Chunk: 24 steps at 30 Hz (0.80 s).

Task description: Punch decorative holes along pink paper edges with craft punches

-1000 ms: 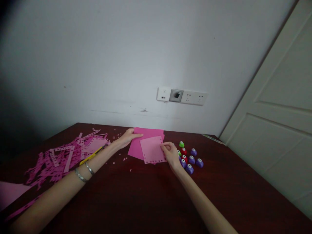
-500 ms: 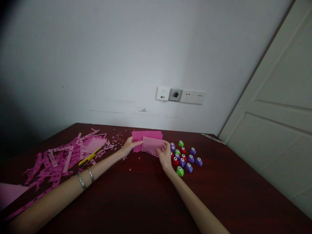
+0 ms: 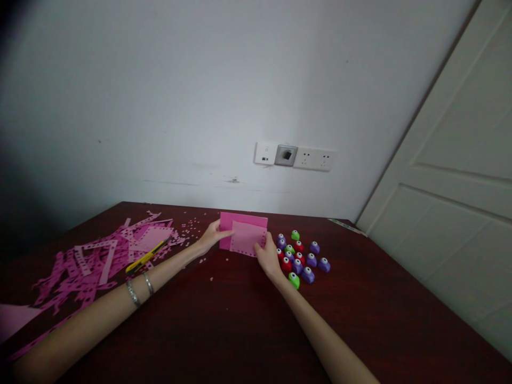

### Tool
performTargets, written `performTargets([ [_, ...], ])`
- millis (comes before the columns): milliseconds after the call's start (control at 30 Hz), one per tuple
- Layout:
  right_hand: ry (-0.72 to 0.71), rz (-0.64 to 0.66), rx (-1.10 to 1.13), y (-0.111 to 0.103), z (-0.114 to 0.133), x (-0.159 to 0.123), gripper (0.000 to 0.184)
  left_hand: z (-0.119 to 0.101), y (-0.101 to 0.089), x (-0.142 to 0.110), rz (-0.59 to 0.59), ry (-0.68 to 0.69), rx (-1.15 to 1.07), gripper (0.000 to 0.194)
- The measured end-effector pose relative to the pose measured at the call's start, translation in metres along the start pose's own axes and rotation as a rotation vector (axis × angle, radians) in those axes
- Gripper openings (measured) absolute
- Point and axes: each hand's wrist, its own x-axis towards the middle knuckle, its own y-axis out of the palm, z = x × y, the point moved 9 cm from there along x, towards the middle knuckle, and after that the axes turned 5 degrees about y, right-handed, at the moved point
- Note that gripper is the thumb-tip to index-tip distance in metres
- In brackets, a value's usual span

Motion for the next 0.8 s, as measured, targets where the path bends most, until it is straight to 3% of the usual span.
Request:
performTargets([
  [233,0.000,0.028,0.027,0.003,-0.004,-0.002,0.031,-0.007,-0.005,-0.008,-0.155,0.107,-0.017,0.040],
  [467,-0.038,0.006,0.082,0.001,0.005,-0.004,0.017,0.001,0.002,-0.006,-0.136,0.136,0.068,0.034],
  [567,-0.052,-0.026,0.134,-0.011,0.018,0.003,0.018,-0.019,-0.007,-0.003,-0.235,0.231,0.202,0.034],
  [667,-0.057,-0.125,0.199,-0.040,0.032,0.015,0.022,-0.059,-0.008,-0.025,-0.419,0.453,0.468,0.033],
  [700,-0.062,-0.168,0.224,-0.052,0.035,0.019,0.023,-0.070,0.005,-0.035,-0.368,0.538,0.552,0.031],
  [733,-0.065,-0.206,0.247,-0.063,0.038,0.023,0.022,-0.075,0.028,-0.044,-0.209,0.608,0.617,0.027],
  [800,-0.063,-0.257,0.293,-0.079,0.040,0.028,0.022,-0.064,0.085,-0.069,0.265,0.647,0.737,0.027],
])
